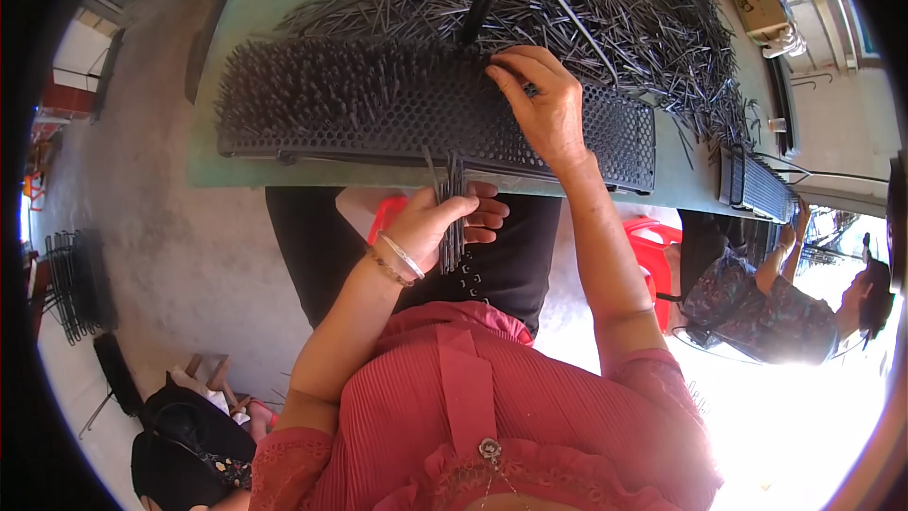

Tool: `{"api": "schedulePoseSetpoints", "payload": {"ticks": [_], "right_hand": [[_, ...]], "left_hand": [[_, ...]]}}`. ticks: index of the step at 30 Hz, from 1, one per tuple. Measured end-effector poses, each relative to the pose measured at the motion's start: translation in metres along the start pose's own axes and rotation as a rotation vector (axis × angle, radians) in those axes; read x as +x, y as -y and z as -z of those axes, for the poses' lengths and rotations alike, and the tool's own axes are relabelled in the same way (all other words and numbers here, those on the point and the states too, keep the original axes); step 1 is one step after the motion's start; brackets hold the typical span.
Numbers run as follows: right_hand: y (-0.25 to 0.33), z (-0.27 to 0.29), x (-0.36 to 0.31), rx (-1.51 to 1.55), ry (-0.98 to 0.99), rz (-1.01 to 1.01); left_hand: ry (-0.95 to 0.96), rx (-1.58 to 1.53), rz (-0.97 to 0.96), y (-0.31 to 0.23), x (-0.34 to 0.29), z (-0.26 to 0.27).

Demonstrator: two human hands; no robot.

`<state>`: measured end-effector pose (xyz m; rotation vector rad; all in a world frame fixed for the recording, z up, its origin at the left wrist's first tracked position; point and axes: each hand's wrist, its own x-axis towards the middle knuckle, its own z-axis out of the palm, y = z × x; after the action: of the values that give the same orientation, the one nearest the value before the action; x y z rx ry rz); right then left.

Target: Inserting thin metal rods into a perforated plastic template to assemble a brush-like component.

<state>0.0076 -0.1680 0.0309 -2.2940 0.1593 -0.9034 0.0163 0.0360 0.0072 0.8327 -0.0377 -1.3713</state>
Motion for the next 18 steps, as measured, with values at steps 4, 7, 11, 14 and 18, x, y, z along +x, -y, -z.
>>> {"api": "schedulePoseSetpoints", "payload": {"ticks": [4,7,11,14,18], "right_hand": [[0.004,0.001,-0.001,0.054,-0.057,-0.171],[0.001,0.002,0.0,0.038,-0.013,-0.084],[-0.005,0.0,0.0,-0.083,-0.035,0.078],[0.01,0.009,0.002,0.09,-0.1,-0.116],[0.029,0.016,-0.016,0.355,0.343,-0.413]], "left_hand": [[-0.033,-0.011,-0.015,0.004,0.001,0.005],[0.018,0.029,-0.002,-0.001,0.001,0.002],[0.03,-0.021,-0.017,-0.001,0.002,0.006],[0.032,-0.062,-0.055,-0.003,0.001,0.005],[0.124,-0.047,-0.129,-0.017,-0.003,-0.002]]}}
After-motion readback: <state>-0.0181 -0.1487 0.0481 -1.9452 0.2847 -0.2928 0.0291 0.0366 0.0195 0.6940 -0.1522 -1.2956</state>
